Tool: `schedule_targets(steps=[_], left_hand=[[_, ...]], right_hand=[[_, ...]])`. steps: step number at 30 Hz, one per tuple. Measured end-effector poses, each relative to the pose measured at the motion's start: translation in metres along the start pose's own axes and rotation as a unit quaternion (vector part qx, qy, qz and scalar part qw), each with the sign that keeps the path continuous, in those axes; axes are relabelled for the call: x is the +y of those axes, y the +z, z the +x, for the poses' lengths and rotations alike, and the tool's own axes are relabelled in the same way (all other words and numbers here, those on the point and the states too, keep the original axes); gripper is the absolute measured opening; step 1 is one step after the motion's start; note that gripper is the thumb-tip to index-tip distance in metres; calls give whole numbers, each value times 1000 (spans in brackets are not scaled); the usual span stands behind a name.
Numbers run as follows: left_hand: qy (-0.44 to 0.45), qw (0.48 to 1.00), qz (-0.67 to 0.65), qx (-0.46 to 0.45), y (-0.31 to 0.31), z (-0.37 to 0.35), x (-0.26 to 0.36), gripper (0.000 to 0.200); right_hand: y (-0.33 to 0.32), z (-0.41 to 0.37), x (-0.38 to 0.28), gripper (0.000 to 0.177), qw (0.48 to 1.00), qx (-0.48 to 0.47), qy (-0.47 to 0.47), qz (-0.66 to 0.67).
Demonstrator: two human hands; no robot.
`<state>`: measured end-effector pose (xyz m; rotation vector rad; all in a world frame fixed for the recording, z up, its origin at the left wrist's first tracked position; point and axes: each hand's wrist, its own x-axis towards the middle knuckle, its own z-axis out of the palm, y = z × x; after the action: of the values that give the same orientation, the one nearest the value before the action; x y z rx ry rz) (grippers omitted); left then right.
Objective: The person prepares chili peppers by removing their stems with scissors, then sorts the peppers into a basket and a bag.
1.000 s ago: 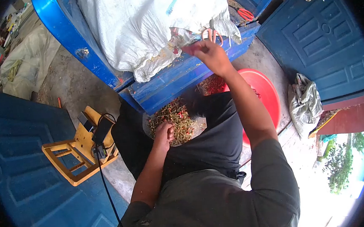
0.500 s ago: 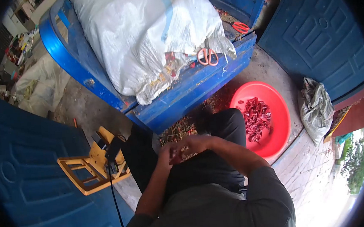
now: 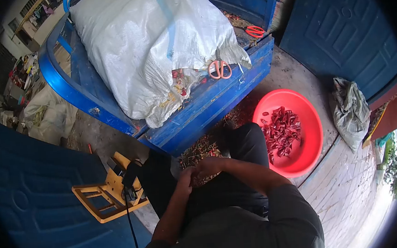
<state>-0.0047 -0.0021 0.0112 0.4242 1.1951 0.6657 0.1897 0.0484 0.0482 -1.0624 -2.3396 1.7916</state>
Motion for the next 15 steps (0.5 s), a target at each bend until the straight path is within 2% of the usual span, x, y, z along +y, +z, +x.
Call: schedule_targets(steps=[1,2,4,5,7,11,13,15], left_hand=[[-1,1000,0,0,-1,-1,1,19],[-12,1000,-9,7,-3,1,0,18],[-23,999,-18,13,-7,6,-4,17],[-27,998,-46,20,-9,10,-7,18],[-30,997,-73,24,-10,12,-6,18],[-15,996,-84,31,-8,1,2,20],[-7,995,-89,36,-9,4,1,21],[10,992,-112,54,-13,13,-3,21]], right_hand=[[3,3,3,37,997,19,64,-29],[1,3,-6,37,997,19,64,-30],[-4,0,-32,34,985,77,145,-55],[2,2,-29,34,985,78,146,-56],[16,6,-19,33,973,219,-20,-75],[19,14,-27,33,961,253,-42,-103],[20,20,-26,31,967,241,29,-73],[23,25,-28,29,969,238,40,-49]])
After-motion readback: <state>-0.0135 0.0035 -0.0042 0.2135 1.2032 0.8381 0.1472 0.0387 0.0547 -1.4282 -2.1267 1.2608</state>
